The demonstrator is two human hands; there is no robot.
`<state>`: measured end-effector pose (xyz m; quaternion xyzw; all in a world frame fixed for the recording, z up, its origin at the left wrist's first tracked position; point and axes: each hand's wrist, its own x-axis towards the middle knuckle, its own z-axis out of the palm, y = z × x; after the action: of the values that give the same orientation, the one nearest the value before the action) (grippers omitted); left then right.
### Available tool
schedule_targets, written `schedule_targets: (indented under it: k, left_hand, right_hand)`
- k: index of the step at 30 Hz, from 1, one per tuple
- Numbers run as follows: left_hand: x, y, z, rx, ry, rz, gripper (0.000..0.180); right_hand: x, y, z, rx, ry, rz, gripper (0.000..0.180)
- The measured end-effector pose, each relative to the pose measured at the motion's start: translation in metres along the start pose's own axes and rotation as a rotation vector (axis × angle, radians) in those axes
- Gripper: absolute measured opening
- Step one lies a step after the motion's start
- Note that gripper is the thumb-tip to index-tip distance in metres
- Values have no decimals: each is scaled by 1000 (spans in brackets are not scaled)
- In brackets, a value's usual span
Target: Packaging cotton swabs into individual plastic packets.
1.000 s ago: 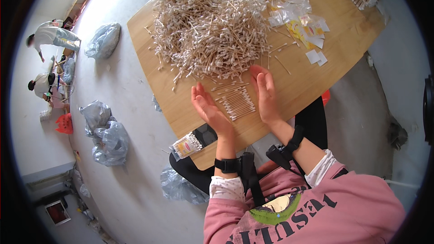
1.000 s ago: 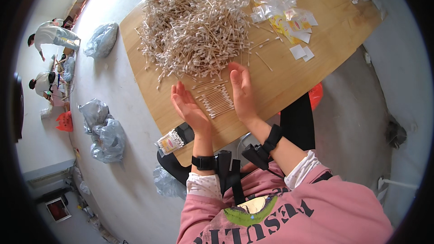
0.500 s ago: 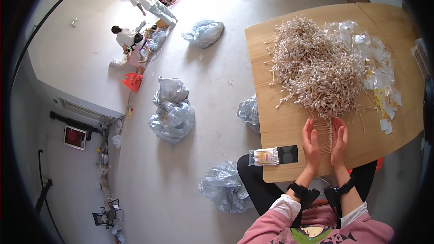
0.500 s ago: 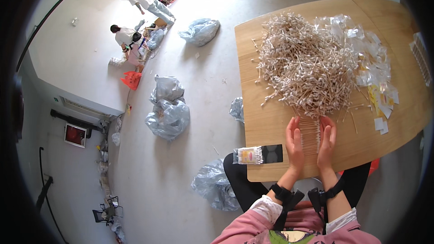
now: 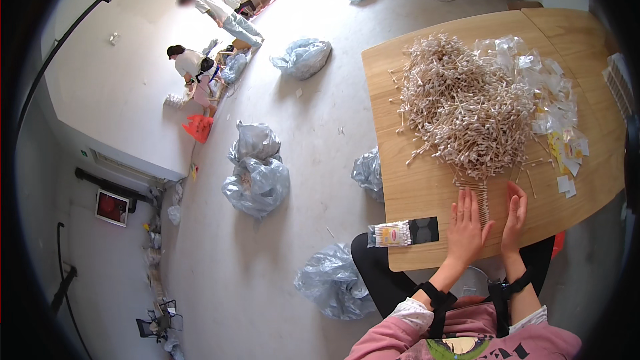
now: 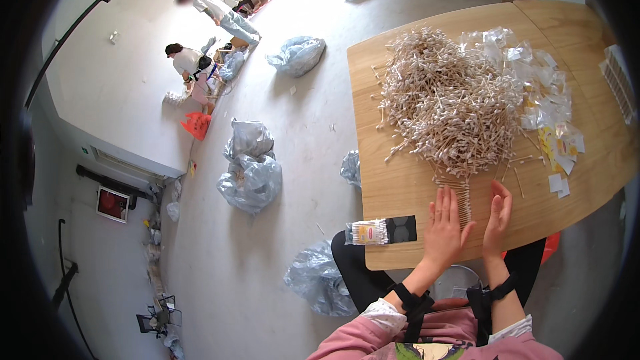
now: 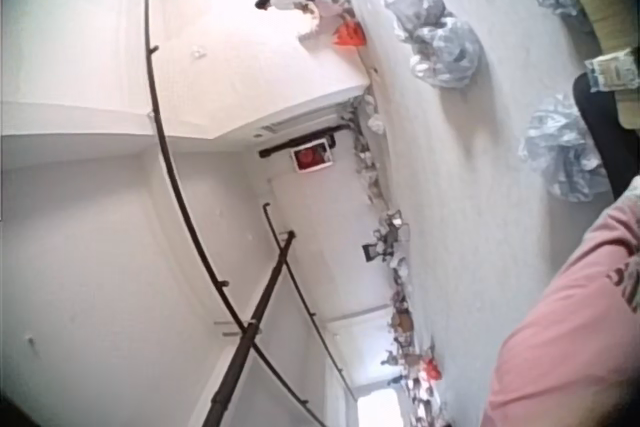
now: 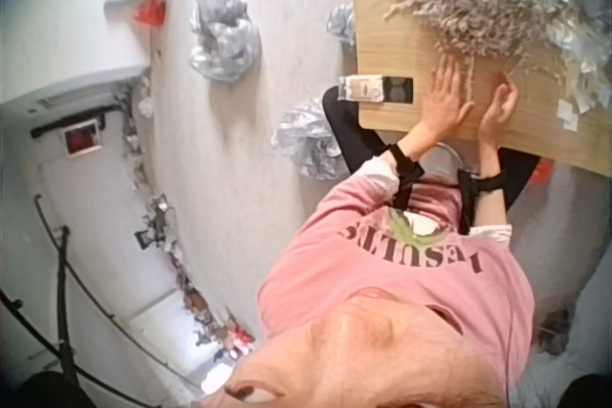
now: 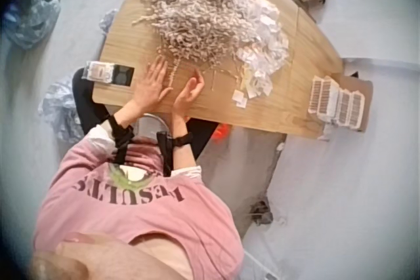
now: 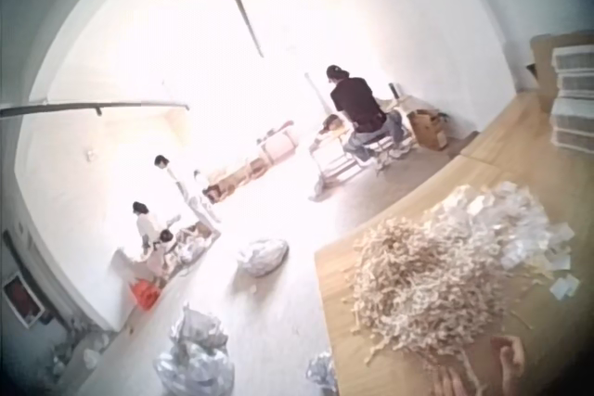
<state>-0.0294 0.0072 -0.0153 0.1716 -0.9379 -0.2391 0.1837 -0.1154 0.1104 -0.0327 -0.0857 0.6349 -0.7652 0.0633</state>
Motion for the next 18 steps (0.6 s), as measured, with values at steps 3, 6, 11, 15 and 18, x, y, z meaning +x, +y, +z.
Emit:
schedule_targets:
  k: [3, 6, 11, 15, 18]
  left_hand:
    - [-12, 3, 4, 102, -109, 49, 91]
    - [-17, 5, 7, 112, -150, 47, 96]
    - [-26, 12, 5, 150, -192, 54, 98]
    - [-24, 10, 5, 165, -219, 40, 98]
    - [-19, 7, 9, 152, -206, 35, 99]
  right_hand:
    - [-7, -6, -4, -140, -13, -25, 51]
    - [-13, -8, -2, -224, -42, -47, 47]
    - [-16, -7, -2, -254, -32, -56, 43]
    - [-17, -11, 3, -272, -50, -51, 41]
    - [-17, -12, 2, -278, -47, -49, 40]
